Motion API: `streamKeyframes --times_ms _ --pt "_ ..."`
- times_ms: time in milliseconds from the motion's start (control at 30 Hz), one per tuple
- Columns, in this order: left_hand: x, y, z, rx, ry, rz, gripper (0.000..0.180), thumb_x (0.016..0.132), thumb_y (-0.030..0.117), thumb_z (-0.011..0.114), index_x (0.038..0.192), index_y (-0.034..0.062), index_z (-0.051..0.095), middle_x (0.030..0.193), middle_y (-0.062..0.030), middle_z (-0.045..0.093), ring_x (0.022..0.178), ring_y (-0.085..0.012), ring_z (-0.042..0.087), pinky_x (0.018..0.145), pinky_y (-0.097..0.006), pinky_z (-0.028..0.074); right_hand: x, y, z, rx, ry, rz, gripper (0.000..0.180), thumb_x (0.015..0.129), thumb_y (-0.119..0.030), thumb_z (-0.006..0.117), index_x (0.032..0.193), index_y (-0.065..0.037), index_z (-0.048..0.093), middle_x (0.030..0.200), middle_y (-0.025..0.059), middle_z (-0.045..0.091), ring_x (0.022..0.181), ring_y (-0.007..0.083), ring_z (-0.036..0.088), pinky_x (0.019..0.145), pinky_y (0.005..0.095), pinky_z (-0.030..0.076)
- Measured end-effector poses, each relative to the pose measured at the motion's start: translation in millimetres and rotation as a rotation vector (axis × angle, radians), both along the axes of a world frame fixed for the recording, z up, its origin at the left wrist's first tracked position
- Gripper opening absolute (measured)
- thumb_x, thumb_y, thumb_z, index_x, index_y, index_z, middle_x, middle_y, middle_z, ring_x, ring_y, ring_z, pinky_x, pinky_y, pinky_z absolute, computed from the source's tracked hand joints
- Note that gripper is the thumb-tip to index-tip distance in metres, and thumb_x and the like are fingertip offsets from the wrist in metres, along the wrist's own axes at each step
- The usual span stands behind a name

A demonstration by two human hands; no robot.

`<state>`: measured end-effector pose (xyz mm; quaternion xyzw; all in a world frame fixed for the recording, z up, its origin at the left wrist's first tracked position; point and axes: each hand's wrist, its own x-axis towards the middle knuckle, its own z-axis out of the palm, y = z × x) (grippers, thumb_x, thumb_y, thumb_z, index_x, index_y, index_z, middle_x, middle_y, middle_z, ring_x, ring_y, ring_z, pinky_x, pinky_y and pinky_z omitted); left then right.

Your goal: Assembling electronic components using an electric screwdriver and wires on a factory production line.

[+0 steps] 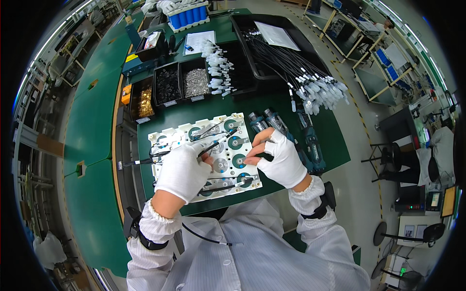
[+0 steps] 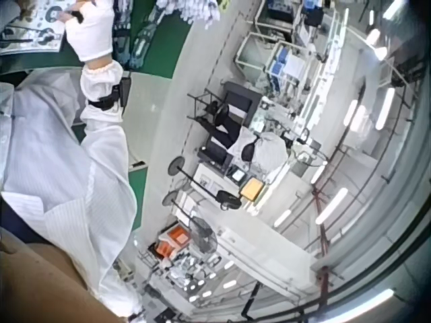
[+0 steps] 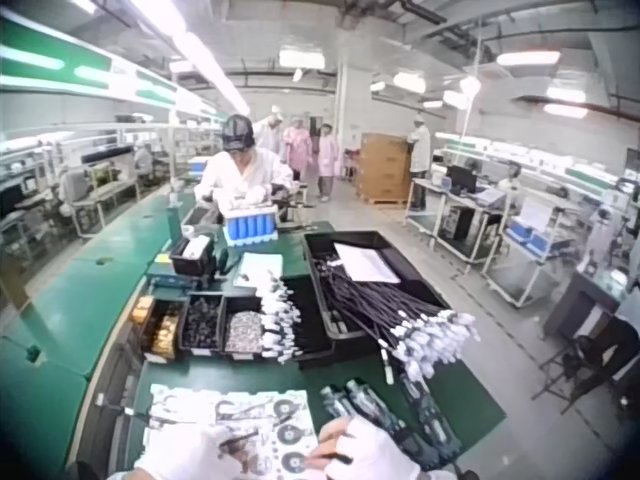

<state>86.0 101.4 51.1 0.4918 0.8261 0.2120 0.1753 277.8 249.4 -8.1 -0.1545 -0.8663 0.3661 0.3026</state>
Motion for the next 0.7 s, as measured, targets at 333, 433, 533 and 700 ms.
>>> streamKeyframes --times_ms 333,433,533,700 --pt "-1.7 14.2 -6.9 0.164 -0.593 0.139 0.020 0.090 0.013 0.075 0.100 -0.0043 0.075 0.077 -0.0058 0.071 0.067 -0.0075 0.059 0.064 -0.027 0.050 -1.0 4.0 -0.1 -0.040 -0.079 0.058 0.019 0.072 -0.003 0.084 0.090 -0.007 0.078 0.102 0.0067 0.060 0.085 0.0219 0.062 0.074 0.0332 0.052" --pt "1.2 16.2 -5.3 0.189 -0.485 0.090 0.021 0.091 0.015 0.074 0.099 -0.0036 0.075 0.075 -0.0059 0.071 0.065 -0.0067 0.057 0.062 -0.026 0.049 -2.8 6.1 -1.0 -0.019 0.004 0.163 0.021 0.070 -0.005 0.086 0.088 -0.008 0.077 0.097 0.0059 0.060 0.085 0.0216 0.062 0.074 0.0317 0.051" --pt "2.0 21.6 -2.0 0.068 -0.470 0.070 0.019 0.093 0.015 0.070 0.098 -0.0024 0.075 0.074 -0.0056 0.070 0.064 -0.0073 0.057 0.061 -0.026 0.048 -2.3 7.0 10.1 -0.052 -0.022 0.113 0.016 0.073 -0.002 0.082 0.086 -0.006 0.076 0.095 0.0066 0.061 0.084 0.0238 0.063 0.075 0.0336 0.052" --pt "1.3 20.3 -1.8 0.029 -0.510 0.031 0.019 0.094 0.015 0.069 0.101 -0.0014 0.075 0.074 -0.0033 0.070 0.067 -0.0073 0.058 0.063 -0.025 0.049 -4.9 13.7 -5.4 -0.026 0.052 0.215 0.012 0.074 0.002 0.079 0.083 -0.004 0.073 0.090 0.0088 0.062 0.084 0.0263 0.062 0.073 0.0351 0.054"
